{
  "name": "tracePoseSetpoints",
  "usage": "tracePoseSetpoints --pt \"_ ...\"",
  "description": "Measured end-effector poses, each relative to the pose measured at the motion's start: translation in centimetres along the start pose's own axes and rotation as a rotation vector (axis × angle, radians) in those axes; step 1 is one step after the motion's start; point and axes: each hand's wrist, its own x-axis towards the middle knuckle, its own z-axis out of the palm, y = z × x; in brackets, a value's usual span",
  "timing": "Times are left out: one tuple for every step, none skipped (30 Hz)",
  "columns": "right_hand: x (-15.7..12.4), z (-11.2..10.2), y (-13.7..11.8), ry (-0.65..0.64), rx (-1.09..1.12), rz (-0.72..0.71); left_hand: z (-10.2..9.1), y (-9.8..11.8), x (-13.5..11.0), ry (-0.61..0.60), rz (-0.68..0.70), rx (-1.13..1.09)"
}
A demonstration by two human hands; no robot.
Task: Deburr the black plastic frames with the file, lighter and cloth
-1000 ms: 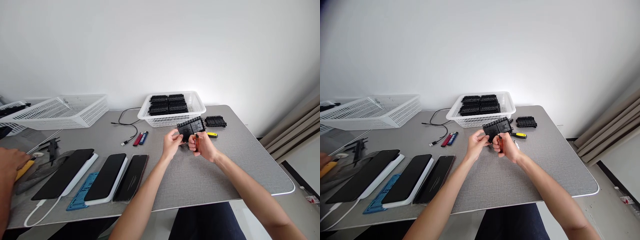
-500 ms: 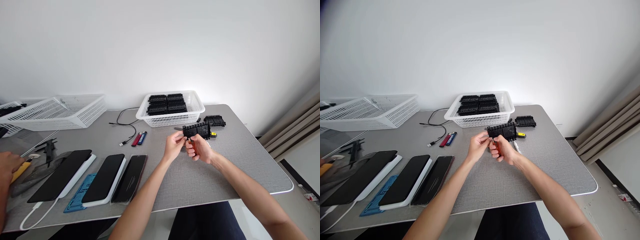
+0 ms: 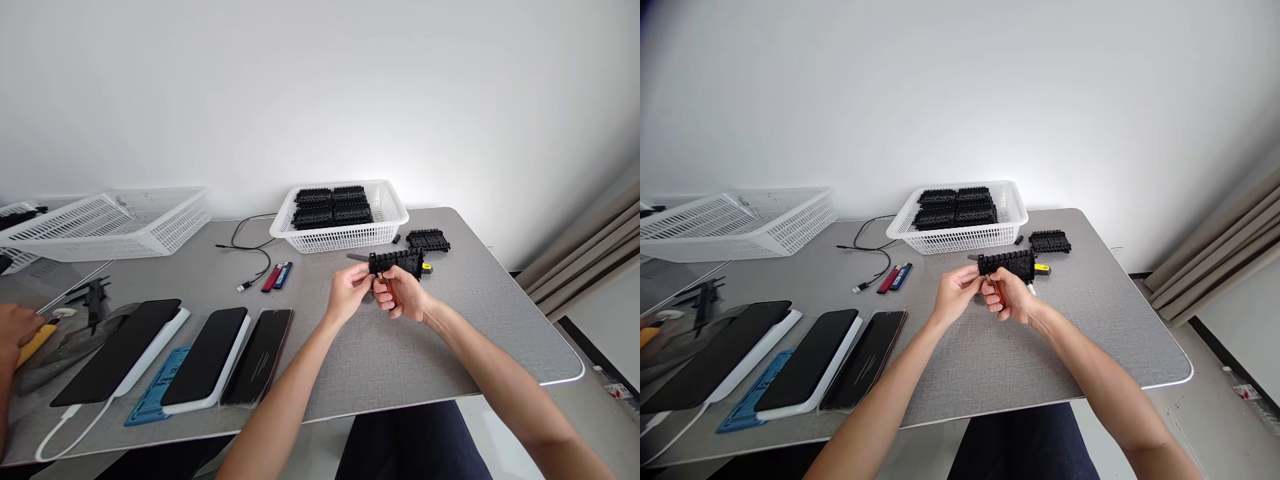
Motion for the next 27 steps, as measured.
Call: tracePoseSetpoints --pt "0.0 0.0 0.0 -0.003 0.011 0.004 0.0 0.0 0.0 -0.002 -0.005 -0.001" --pt "-0.1 -0.1 -0.1 -0.007 0.023 0.007 0.0 0.0 0.0 -0.002 -0.011 -0.004" --pt "-0.1 -0.1 -0.2 -0.009 0.035 0.008 -0.1 -0.1 0.0 -0.002 -0.020 -0.008" --pt "-0.2 -0.2 -0.2 -0.009 0.047 0.007 -0.1 -0.2 0.0 -0.002 -0.028 -0.015" --pt "-0.2 -0.3 -0.3 -0.009 0.058 0.005 -0.2 -0.3 0.0 0.000 -0.036 -0.021" --pt "-0.3 -0.4 -0.4 -0.007 0.070 0.002 -0.2 -0.3 0.1 0.004 -0.041 -0.026" --pt "-0.4 -0.5 -0.5 -0.004 0.081 -0.002 -0.3 -0.4 0.1 0.009 -0.046 -0.028" --pt "-0.5 -0.6 -0.6 -0.002 0.092 -0.004 -0.3 -0.4 0.1 0.015 -0.050 -0.029" --pt "-0.5 -0.8 -0.6 0.001 0.103 -0.006 -0.4 -0.4 0.1 0.022 -0.053 -0.028" --pt "-0.6 -0.9 -0.7 0.002 0.113 -0.009 -0.4 -0.3 0.1 0.031 -0.058 -0.028" --pt "-0.7 -1.0 -0.8 0.003 0.123 -0.012 -0.4 -0.3 0.1 0.042 -0.063 -0.028" --pt "-0.8 -1.1 -0.9 0.005 0.132 -0.015 -0.5 -0.3 0.1 0.053 -0.070 -0.029" --pt "-0.8 -1.3 -1.0 0.008 0.139 -0.019 -0.5 -0.2 0.1 0.065 -0.077 -0.033" --pt "-0.9 -1.4 -1.1 0.012 0.146 -0.024 -0.5 -0.3 0.1 0.076 -0.083 -0.039" --pt "-1.0 -1.5 -1.2 0.016 0.154 -0.030 -0.6 -0.3 0.2 0.086 -0.088 -0.047" --pt "-1.1 -1.6 -1.3 0.022 0.164 -0.034 -0.6 -0.4 0.2 0.093 -0.091 -0.056" --pt "-1.2 -1.8 -1.4 0.028 0.175 -0.038 -0.7 -0.4 0.3 0.100 -0.093 -0.065" --pt "-1.3 -1.9 -1.6 0.034 0.188 -0.041 -0.7 -0.5 0.3 0.107 -0.095 -0.071" --pt "-1.4 -2.0 -1.7 0.038 0.202 -0.043 -0.8 -0.6 0.4 0.114 -0.097 -0.075" --pt "-1.6 -2.1 -1.8 0.042 0.215 -0.044 -0.9 -0.7 0.4 0.122 -0.099 -0.076" --pt "-1.7 -2.2 -1.9 0.048 0.225 -0.046 -0.9 -0.7 0.4 0.129 -0.101 -0.077" --pt "-1.8 -2.3 -2.0 0.053 0.234 -0.048 -1.0 -0.8 0.5 0.134 -0.103 -0.078" --pt "-1.9 -2.5 -2.1 0.058 0.243 -0.051 -1.0 -0.8 0.5 0.137 -0.104 -0.079" --pt "-1.9 -2.6 -2.2 0.062 0.250 -0.054 -1.1 -0.7 0.5 0.137 -0.105 -0.081" --pt "-2.0 -2.8 -2.2 0.066 0.258 -0.058 -1.1 -0.7 0.5 0.138 -0.106 -0.083" --pt "-2.1 -2.9 -2.3 0.068 0.266 -0.061 -1.1 -0.6 0.5 0.140 -0.107 -0.085" --pt "-2.2 -3.1 -2.4 0.070 0.275 -0.064 -1.1 -0.5 0.5 0.142 -0.109 -0.085"
